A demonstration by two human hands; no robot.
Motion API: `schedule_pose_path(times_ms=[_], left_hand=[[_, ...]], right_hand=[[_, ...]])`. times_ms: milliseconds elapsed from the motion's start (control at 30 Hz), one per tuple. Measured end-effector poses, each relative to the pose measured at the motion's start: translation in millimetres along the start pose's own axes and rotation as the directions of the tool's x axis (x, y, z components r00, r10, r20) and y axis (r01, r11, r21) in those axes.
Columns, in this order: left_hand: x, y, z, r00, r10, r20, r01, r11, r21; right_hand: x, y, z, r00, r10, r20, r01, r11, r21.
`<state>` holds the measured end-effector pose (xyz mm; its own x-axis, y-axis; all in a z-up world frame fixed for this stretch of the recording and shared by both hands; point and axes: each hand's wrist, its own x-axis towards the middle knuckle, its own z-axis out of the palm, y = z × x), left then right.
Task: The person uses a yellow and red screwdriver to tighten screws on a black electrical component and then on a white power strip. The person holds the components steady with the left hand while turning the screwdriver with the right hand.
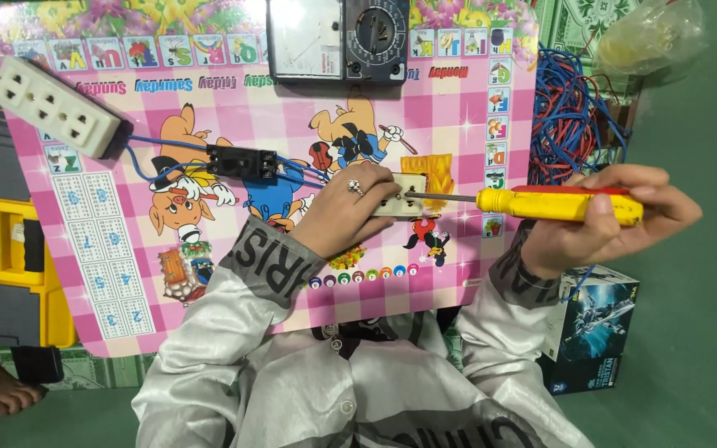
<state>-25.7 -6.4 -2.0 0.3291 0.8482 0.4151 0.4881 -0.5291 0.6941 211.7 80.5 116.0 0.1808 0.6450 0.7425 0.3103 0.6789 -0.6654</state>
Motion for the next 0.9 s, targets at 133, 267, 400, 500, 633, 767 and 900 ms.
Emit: schedule_pose_path(times_ms=[133, 267, 400, 500, 633, 767, 900], left_hand=[[-1, -2, 2, 1.000, 0.014, -0.014, -0.014, 1.000, 0.011], [-1, -2, 3, 1.000, 0.023, -0.021, -0.023, 1.000, 0.017], [-2, -4, 6, 1.000, 0.020, -0.020, -0.019, 1.000, 0.019], [-2, -4, 6, 0.999, 0.029, -0.022, -0.028, 0.999, 0.028], [-2, -4, 6, 0.999, 0.022, -0.024, -0.021, 0.999, 0.025], [-1, -3, 5, 0.999, 0.023, -0.031, -0.022, 0.999, 0.023], [0, -1, 3, 0.999, 0.029, -0.042, -0.029, 0.999, 0.019]], right_hand=[[0, -2, 1, 0.995, -0.073, 0.063, 0.077, 0.995, -0.063], [-4, -1, 2, 0.992, -0.080, 0.101, 0.082, 0.996, -0.019], [-4, 4, -7, 0.981, -0.128, 0.143, 0.128, 0.992, 0.007], [-4, 7, -8, 0.979, -0.153, 0.134, 0.150, 0.988, 0.026], [-7, 5, -6, 0.977, -0.167, 0.136, 0.169, 0.986, 0.002], [-9, -16, 1, 0.974, -0.172, 0.149, 0.188, 0.977, -0.104], [-15, -29, 1, 0.964, -0.199, 0.178, 0.221, 0.968, -0.116]])
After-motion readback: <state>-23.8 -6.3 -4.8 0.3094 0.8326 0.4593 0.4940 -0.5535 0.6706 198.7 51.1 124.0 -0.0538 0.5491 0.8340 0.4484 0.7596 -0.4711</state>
